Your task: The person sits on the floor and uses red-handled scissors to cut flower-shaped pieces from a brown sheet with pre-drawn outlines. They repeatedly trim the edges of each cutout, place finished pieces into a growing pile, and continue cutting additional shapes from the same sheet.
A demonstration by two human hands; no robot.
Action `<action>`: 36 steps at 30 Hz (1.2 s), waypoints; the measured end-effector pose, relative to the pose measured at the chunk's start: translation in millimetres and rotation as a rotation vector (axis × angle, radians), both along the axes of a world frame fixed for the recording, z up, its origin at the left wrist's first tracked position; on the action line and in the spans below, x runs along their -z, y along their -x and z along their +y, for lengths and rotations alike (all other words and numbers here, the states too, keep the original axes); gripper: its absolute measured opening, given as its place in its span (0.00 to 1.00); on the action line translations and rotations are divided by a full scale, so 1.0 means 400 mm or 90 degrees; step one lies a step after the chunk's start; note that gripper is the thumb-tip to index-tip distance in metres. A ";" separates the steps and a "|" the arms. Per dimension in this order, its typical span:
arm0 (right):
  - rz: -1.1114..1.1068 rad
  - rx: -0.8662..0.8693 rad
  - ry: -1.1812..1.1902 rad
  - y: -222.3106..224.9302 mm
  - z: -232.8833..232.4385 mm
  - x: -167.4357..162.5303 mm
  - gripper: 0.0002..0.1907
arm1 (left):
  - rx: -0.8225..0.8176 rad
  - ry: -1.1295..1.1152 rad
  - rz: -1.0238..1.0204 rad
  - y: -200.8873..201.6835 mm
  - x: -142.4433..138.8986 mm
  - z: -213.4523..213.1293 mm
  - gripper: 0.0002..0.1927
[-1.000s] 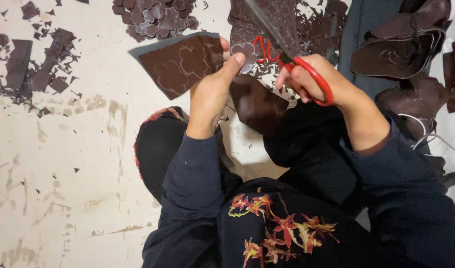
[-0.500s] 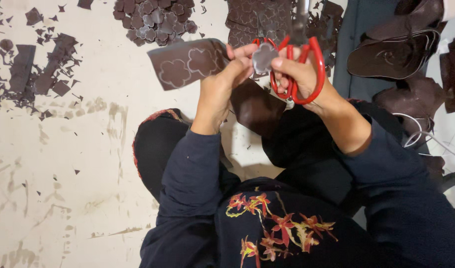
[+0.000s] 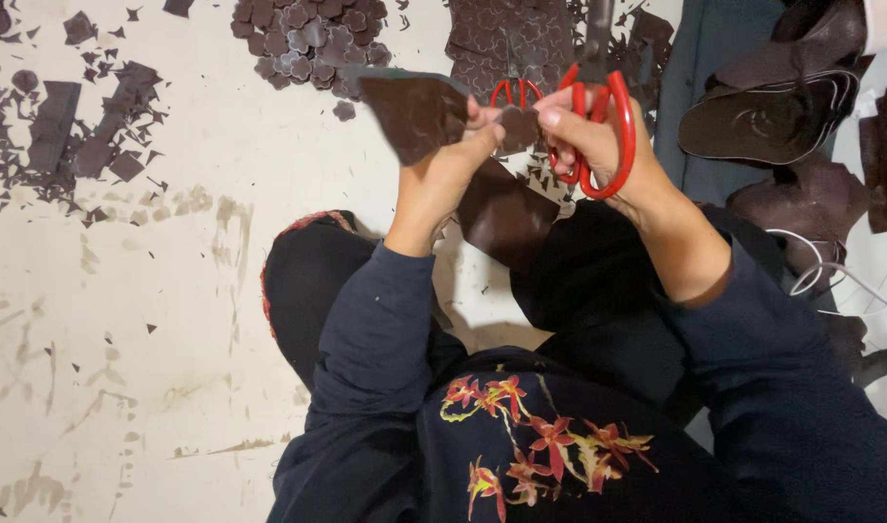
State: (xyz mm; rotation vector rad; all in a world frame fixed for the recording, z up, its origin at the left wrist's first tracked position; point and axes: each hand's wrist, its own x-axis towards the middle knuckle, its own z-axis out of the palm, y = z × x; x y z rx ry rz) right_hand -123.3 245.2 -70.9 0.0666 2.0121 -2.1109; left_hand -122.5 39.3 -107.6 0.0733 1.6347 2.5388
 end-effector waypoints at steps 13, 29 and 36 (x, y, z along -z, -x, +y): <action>0.004 -0.013 0.011 0.003 0.013 0.021 0.07 | 0.026 -0.009 -0.053 0.009 0.046 0.013 0.13; -0.006 -0.028 0.033 0.052 -0.005 0.039 0.06 | 0.006 -0.082 -0.011 0.119 0.209 0.076 0.19; -0.044 -0.040 -0.038 0.058 -0.019 0.034 0.05 | 0.187 0.037 -0.079 0.122 0.169 0.053 0.18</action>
